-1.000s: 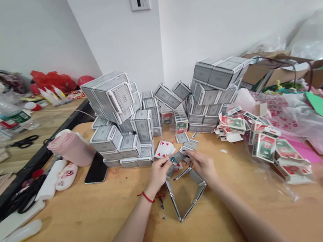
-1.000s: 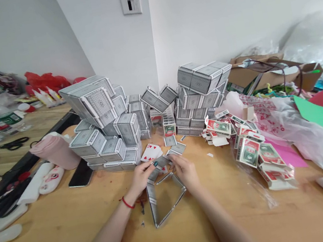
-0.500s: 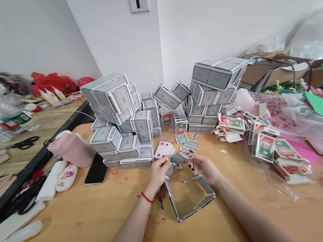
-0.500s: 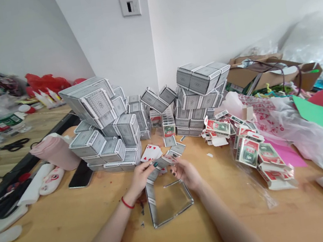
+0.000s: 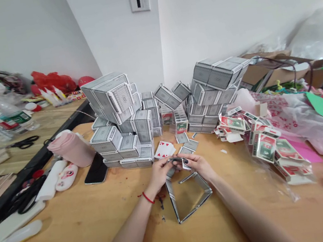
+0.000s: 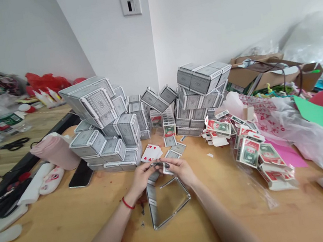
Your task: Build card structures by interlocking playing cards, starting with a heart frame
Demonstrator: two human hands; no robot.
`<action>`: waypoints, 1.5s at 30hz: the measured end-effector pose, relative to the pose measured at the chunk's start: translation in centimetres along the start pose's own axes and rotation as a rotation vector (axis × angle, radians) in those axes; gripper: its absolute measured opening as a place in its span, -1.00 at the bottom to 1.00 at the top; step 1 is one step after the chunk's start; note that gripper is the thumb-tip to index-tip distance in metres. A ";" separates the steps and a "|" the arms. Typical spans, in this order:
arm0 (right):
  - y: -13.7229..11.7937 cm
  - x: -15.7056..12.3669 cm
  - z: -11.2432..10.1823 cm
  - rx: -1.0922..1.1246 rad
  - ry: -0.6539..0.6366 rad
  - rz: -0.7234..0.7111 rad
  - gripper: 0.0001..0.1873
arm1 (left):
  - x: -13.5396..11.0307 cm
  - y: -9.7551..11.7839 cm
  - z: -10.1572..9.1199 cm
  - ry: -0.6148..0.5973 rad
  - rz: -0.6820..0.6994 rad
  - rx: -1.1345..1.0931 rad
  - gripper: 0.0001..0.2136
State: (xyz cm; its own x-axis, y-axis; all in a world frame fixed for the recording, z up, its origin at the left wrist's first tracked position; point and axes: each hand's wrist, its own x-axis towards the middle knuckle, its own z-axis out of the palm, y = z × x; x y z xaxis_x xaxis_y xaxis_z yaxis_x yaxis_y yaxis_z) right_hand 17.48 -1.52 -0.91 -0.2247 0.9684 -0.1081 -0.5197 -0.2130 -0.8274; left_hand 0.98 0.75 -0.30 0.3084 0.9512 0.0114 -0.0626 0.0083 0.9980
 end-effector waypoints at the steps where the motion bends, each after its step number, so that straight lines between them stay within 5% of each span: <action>1: 0.1 0.1 0.0 -0.015 0.013 0.000 -0.59 | 0.0 0.0 0.0 0.003 -0.003 0.002 -0.73; 8: -0.2 -0.3 0.6 -0.049 0.047 -0.037 -0.64 | 0.0 -0.1 0.0 0.001 0.017 0.037 -0.72; 13: -0.8 -0.7 0.8 -0.054 -0.028 -0.118 -0.49 | 0.1 0.0 0.0 0.038 -0.038 -0.022 -0.71; 18: -0.1 -0.2 0.5 0.005 0.084 -0.074 -0.68 | 0.1 0.1 0.1 0.046 -0.042 0.000 -0.74; 26: 0.6 0.6 -0.4 0.129 0.160 0.015 -0.70 | -0.1 -0.1 0.6 -0.016 -0.034 0.018 -0.72; 34: 0.4 0.1 0.9 0.007 0.246 -0.207 -0.53 | -0.1 -0.5 0.5 0.019 -0.017 0.067 -0.75; 45: 0.7 -0.6 1.4 -0.361 0.471 -0.386 -0.71 | -0.3 0.0 0.5 0.001 -0.080 -0.062 -0.73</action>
State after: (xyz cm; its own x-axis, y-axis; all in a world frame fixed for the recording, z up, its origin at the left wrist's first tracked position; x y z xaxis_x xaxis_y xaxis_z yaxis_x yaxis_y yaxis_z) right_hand 16.09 -2.42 -0.60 0.3435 0.9365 0.0699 -0.1660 0.1337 -0.9770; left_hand 1.40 0.35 -0.27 0.3136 0.9471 -0.0688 -0.0960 0.1037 0.9900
